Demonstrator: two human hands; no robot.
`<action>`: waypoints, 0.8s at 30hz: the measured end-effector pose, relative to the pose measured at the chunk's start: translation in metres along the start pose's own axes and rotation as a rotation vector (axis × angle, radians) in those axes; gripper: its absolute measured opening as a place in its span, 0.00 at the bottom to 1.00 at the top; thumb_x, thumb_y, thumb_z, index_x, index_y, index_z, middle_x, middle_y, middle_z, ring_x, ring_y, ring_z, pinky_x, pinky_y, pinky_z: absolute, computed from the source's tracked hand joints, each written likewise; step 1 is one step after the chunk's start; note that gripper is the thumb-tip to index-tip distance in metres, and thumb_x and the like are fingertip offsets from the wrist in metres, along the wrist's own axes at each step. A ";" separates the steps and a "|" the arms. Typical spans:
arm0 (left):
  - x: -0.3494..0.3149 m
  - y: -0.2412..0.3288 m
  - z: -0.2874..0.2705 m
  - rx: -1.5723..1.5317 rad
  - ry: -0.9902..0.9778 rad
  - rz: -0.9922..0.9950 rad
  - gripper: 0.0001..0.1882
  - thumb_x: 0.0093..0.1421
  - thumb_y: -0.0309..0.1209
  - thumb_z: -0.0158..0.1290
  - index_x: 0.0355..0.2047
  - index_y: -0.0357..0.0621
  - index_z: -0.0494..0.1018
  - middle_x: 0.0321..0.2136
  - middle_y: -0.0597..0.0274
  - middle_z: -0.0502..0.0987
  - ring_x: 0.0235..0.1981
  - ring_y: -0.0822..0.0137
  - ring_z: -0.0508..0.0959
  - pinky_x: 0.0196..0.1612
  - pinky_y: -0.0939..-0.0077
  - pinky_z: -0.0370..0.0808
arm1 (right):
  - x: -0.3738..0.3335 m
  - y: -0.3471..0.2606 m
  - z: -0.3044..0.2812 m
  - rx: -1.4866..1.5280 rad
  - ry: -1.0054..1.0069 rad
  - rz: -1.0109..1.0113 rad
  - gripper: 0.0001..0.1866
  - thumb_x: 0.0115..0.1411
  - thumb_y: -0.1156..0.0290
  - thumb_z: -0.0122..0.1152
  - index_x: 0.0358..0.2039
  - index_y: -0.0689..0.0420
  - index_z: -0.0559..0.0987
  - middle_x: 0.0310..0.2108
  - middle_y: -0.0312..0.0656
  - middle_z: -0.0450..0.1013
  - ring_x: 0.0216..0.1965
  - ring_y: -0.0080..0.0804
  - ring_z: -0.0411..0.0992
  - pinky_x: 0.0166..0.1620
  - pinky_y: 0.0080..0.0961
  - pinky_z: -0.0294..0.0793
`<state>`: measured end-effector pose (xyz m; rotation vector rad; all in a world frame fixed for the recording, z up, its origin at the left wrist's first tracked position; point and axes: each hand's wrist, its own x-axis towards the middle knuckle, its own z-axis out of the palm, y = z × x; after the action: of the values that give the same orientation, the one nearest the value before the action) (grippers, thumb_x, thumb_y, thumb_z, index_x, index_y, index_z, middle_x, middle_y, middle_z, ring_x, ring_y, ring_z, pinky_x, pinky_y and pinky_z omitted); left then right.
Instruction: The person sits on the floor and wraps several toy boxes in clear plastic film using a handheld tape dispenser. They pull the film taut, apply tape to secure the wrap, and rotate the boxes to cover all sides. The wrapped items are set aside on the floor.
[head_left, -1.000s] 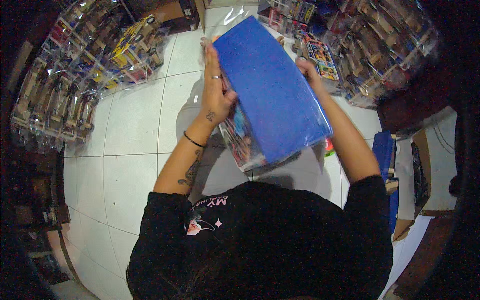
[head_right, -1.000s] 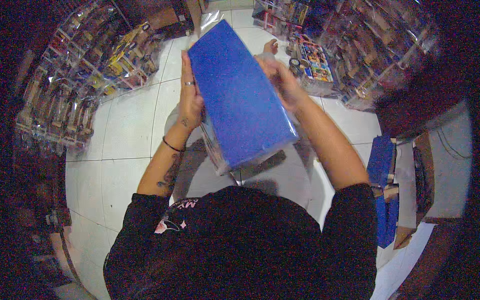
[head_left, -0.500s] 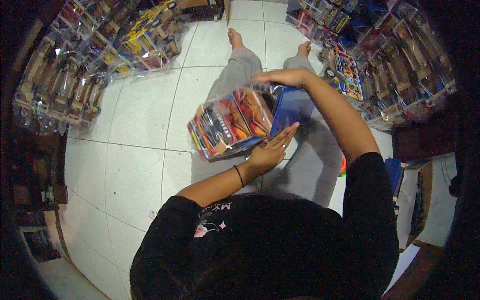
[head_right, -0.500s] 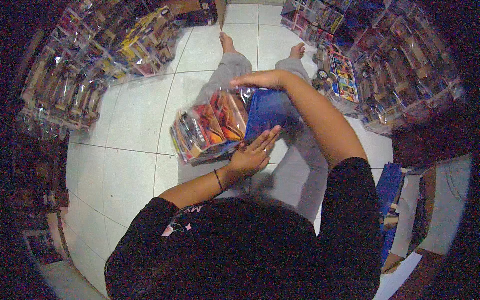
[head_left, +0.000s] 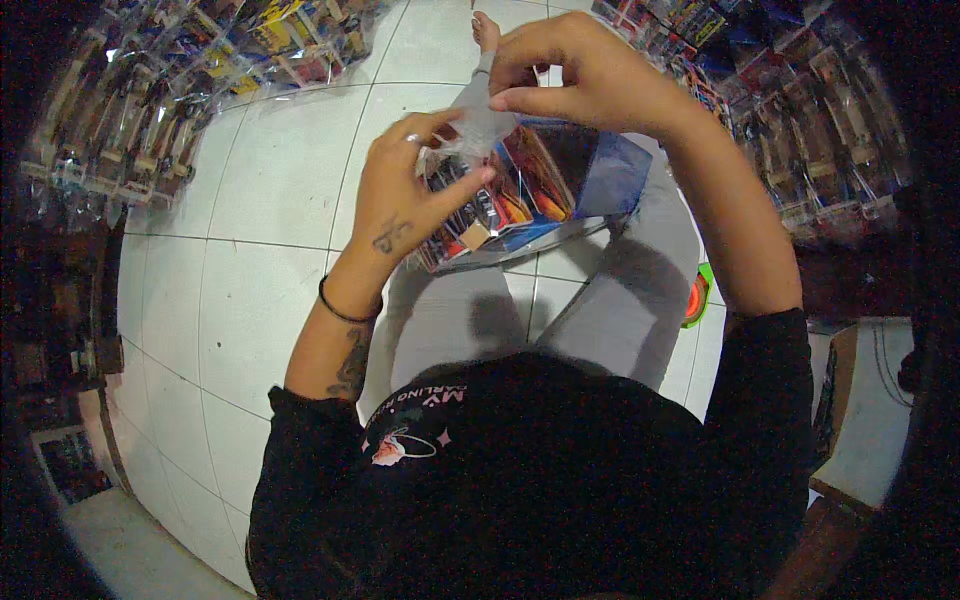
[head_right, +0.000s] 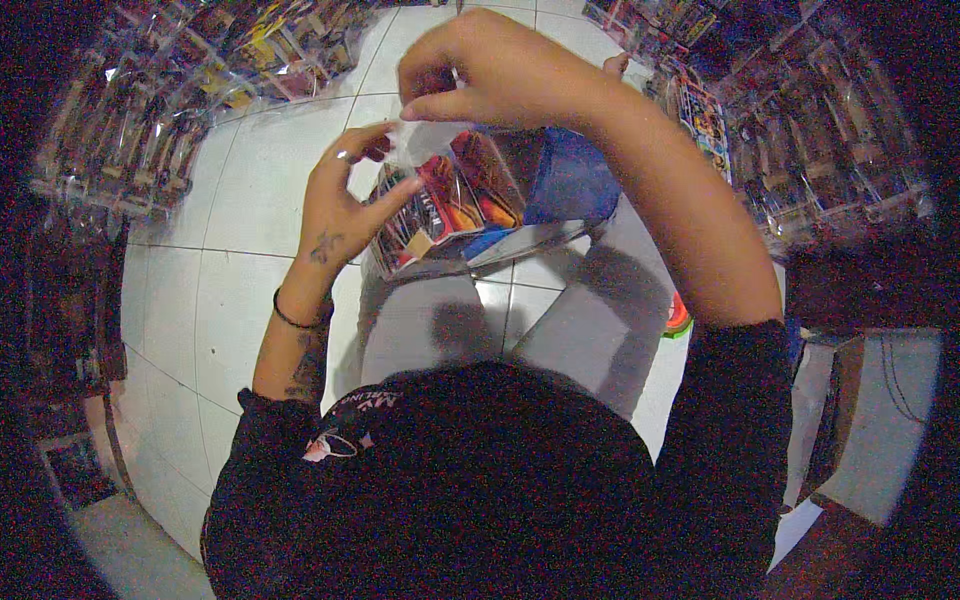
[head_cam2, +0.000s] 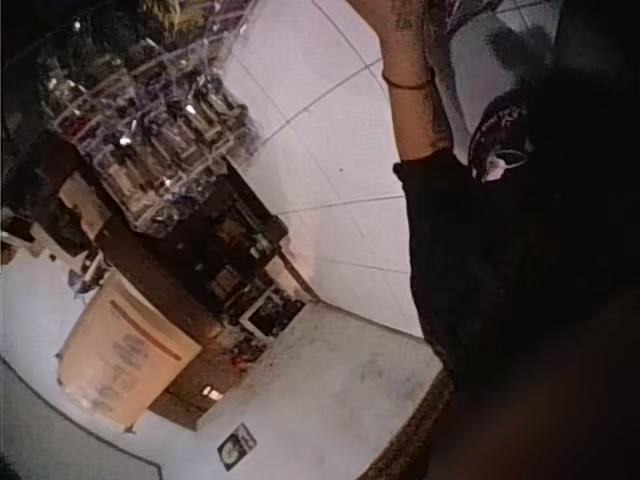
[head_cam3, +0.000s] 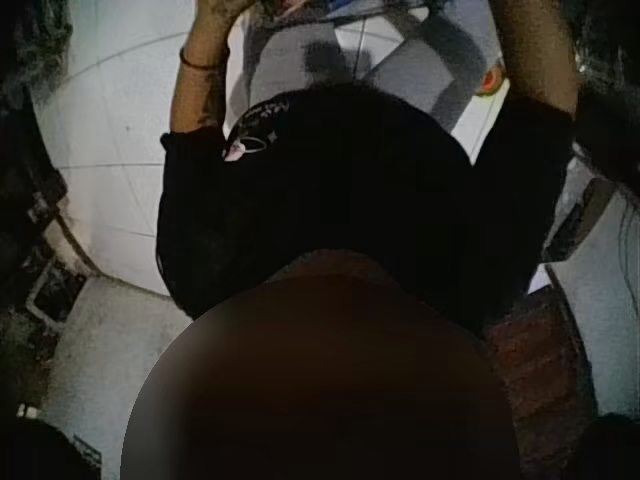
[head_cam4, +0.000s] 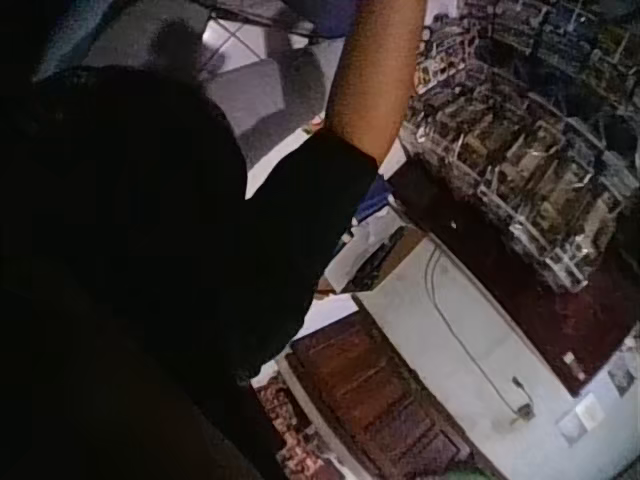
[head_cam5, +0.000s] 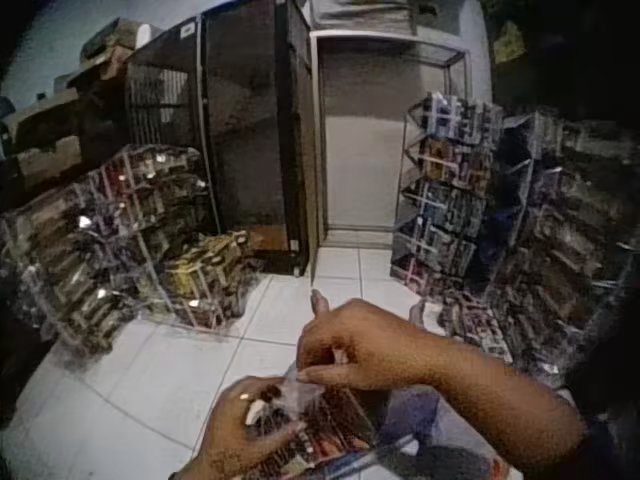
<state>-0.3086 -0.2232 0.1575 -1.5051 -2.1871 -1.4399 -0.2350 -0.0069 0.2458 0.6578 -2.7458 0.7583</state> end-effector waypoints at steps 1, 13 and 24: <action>0.002 -0.002 0.000 -0.082 -0.017 -0.020 0.18 0.47 0.34 0.65 0.35 0.37 0.75 0.29 0.55 0.76 0.31 0.61 0.76 0.38 0.71 0.72 | 0.003 -0.006 -0.002 -0.072 -0.028 -0.058 0.09 0.52 0.70 0.65 0.30 0.62 0.78 0.27 0.37 0.75 0.30 0.24 0.72 0.36 0.26 0.70; -0.011 -0.018 -0.007 -0.264 -0.049 -0.074 0.08 0.49 0.29 0.63 0.27 0.39 0.76 0.21 0.64 0.73 0.21 0.74 0.69 0.24 0.80 0.66 | -0.020 0.004 0.002 0.072 -0.023 0.098 0.07 0.54 0.71 0.63 0.28 0.62 0.77 0.26 0.40 0.73 0.29 0.29 0.71 0.35 0.25 0.69; 0.015 0.002 0.006 -0.515 0.056 -0.293 0.10 0.55 0.31 0.58 0.32 0.36 0.77 0.23 0.63 0.77 0.26 0.72 0.74 0.36 0.78 0.72 | -0.005 0.000 0.006 0.101 -0.028 0.371 0.09 0.53 0.68 0.63 0.32 0.59 0.78 0.29 0.40 0.75 0.33 0.31 0.72 0.39 0.27 0.70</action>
<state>-0.3124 -0.2089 0.1638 -1.2696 -2.1776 -2.2460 -0.2313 -0.0084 0.2398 0.1736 -2.9073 0.9746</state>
